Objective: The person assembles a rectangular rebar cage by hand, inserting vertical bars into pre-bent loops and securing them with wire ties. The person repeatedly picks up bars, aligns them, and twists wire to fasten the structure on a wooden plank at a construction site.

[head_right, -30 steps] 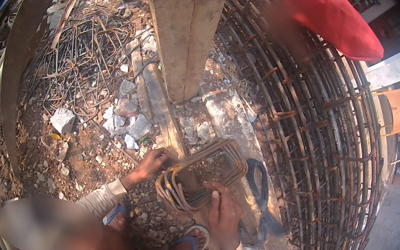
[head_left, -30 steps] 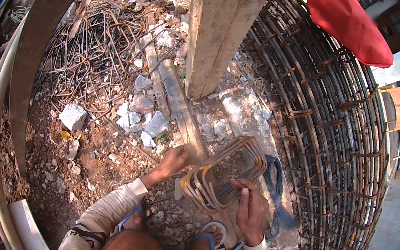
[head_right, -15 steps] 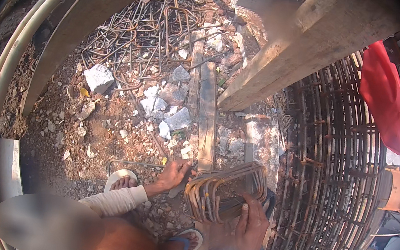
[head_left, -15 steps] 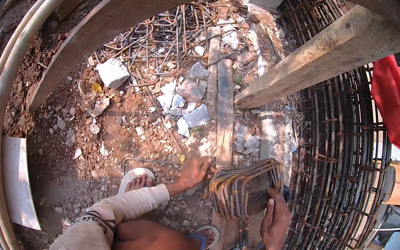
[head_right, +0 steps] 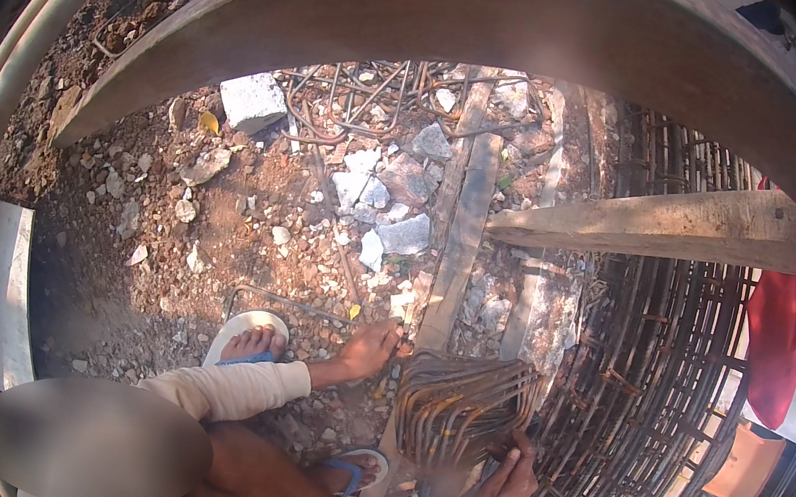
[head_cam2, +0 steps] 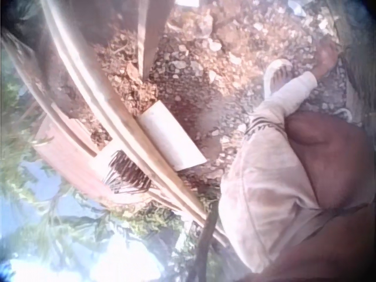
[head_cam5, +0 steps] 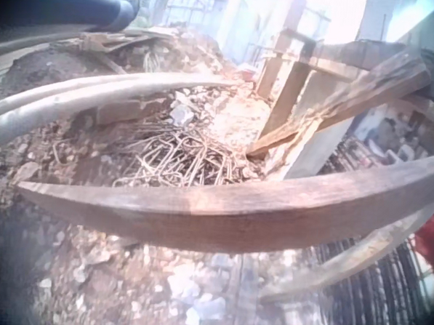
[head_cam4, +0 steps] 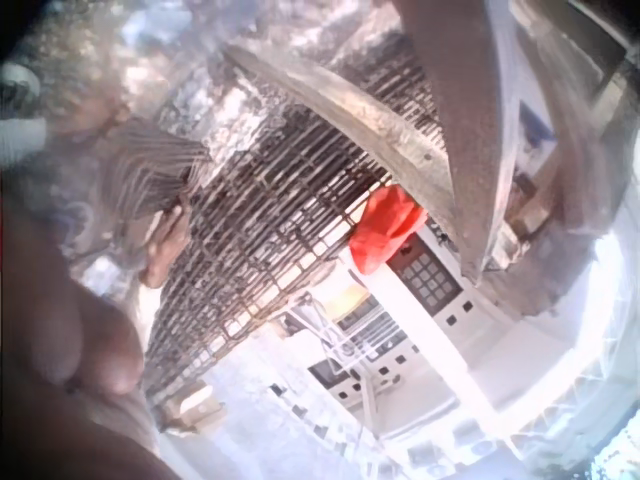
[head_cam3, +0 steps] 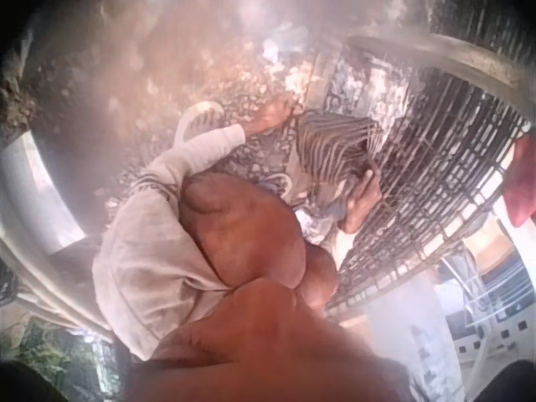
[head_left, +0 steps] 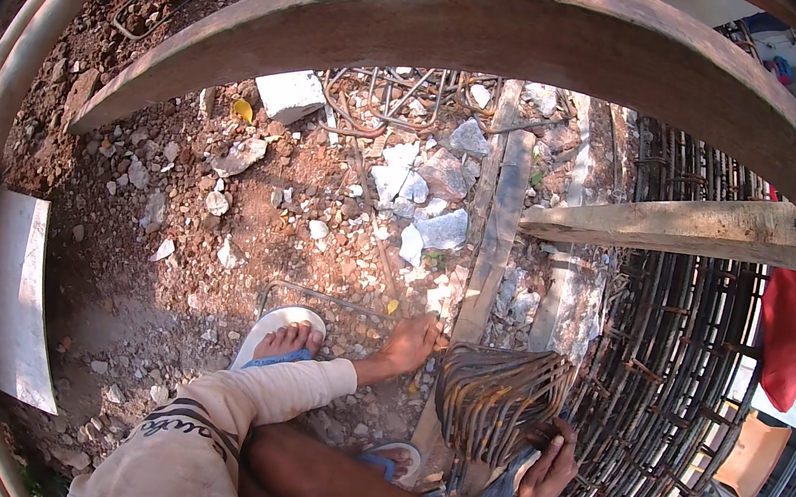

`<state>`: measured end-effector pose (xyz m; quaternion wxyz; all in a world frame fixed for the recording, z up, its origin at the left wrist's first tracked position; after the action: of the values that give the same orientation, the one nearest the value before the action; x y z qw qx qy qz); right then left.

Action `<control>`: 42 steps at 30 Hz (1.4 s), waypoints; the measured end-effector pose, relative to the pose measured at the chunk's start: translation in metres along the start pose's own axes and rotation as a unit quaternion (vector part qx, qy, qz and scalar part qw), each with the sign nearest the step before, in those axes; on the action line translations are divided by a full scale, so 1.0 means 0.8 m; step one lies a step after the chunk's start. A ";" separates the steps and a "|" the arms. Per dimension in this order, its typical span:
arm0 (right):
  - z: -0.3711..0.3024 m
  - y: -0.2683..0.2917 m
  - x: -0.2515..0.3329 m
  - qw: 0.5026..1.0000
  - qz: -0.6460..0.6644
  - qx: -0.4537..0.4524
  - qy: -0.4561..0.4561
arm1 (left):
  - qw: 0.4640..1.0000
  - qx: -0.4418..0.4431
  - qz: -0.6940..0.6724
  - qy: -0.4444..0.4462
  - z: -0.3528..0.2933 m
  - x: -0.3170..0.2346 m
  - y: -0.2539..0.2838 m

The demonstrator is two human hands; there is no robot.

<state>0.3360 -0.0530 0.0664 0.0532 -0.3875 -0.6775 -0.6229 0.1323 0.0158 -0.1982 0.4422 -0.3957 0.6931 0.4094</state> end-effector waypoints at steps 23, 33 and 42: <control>-0.009 0.007 -0.017 0.995 0.053 -0.081 0.019 | 0.882 -0.009 -0.457 0.113 -0.032 0.011 0.007; -0.003 0.020 0.071 0.986 -0.073 -0.074 0.129 | 0.960 0.064 -0.153 -0.227 -0.077 -0.066 0.077; 0.012 -0.003 0.131 0.968 -0.079 -0.075 0.226 | 0.896 0.019 -0.053 -0.441 -0.081 -0.157 0.094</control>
<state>0.2657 0.0040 0.1202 0.1260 -0.1848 -0.6281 -0.7453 0.0821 0.0061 -0.0460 0.7311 -0.2021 0.4128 0.5043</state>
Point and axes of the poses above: each hand's wrist, its own z-axis towards the middle knuckle, its own y-axis out of the back of the hand, x = y × z, the point moved 6 cm from there along z, towards the middle knuckle, and after that the axes turned 9 degrees about -y, right-handed, at the moved point
